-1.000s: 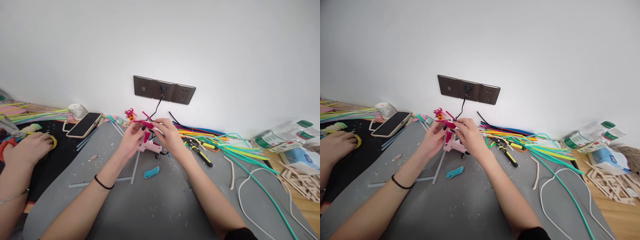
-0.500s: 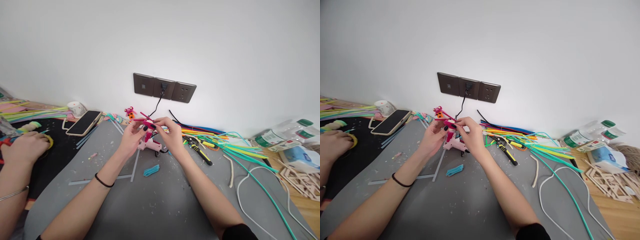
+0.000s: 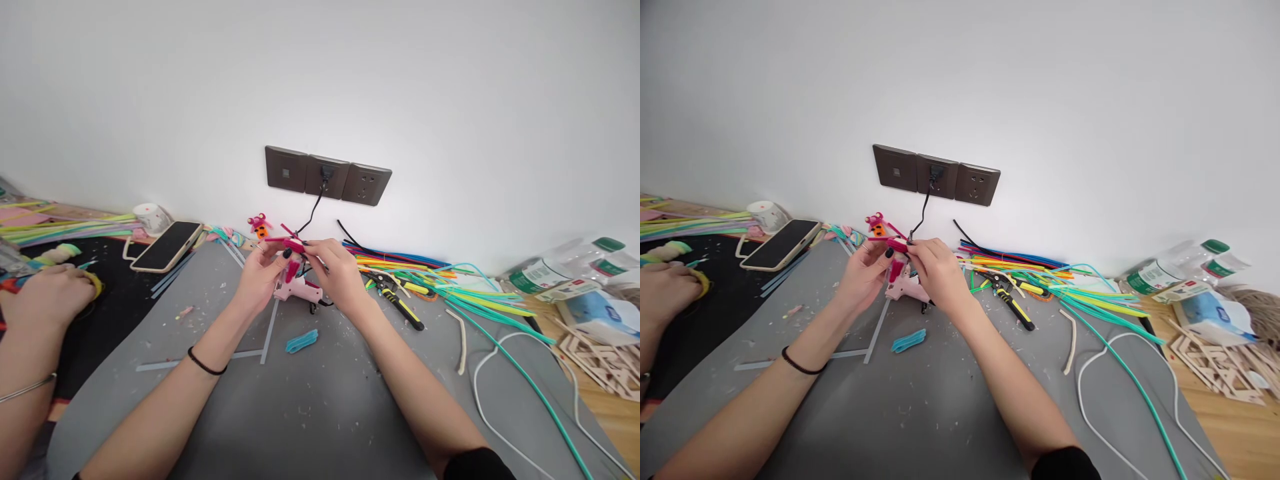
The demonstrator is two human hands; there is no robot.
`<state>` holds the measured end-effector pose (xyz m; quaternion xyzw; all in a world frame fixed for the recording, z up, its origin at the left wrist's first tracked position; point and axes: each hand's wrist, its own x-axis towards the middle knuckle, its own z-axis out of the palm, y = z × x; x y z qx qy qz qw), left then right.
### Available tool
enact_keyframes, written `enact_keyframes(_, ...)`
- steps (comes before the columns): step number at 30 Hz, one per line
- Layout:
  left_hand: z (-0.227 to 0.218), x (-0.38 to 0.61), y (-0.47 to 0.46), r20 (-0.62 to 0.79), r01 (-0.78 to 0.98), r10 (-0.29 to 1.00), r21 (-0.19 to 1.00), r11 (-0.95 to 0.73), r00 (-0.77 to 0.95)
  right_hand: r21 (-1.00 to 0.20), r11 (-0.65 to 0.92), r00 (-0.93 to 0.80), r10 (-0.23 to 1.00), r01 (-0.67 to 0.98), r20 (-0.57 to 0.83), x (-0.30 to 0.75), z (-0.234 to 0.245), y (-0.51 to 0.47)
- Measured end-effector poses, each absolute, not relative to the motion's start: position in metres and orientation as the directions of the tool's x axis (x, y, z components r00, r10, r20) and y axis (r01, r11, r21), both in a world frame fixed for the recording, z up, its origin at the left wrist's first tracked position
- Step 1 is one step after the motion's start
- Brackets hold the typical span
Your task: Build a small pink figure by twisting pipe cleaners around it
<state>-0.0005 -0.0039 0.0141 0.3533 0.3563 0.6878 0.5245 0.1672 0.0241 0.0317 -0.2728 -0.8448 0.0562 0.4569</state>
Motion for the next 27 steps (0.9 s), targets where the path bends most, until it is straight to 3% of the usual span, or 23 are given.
enact_keyframes(6,0.0163,-0.0042,-0.0039,0.125,-0.435,0.977,0.88,-0.19,-0.174,-0.268,0.877,-0.5,0.453,0.399,0.739,0.1701,0.0368,0.0248)
enact_keyframes(13,0.0165,-0.0053,-0.0029,0.148,-0.421,0.973,0.882,-0.211,-0.178,-0.314,0.853,-0.481,0.5,0.417,0.72,0.1693,0.0348,0.0239)
enact_keyframes(27,0.0161,-0.0057,-0.003,0.112,-0.462,0.982,0.87,-0.172,-0.155,-0.233,0.885,-0.551,0.438,0.403,0.711,0.1738,0.0336,0.0277)
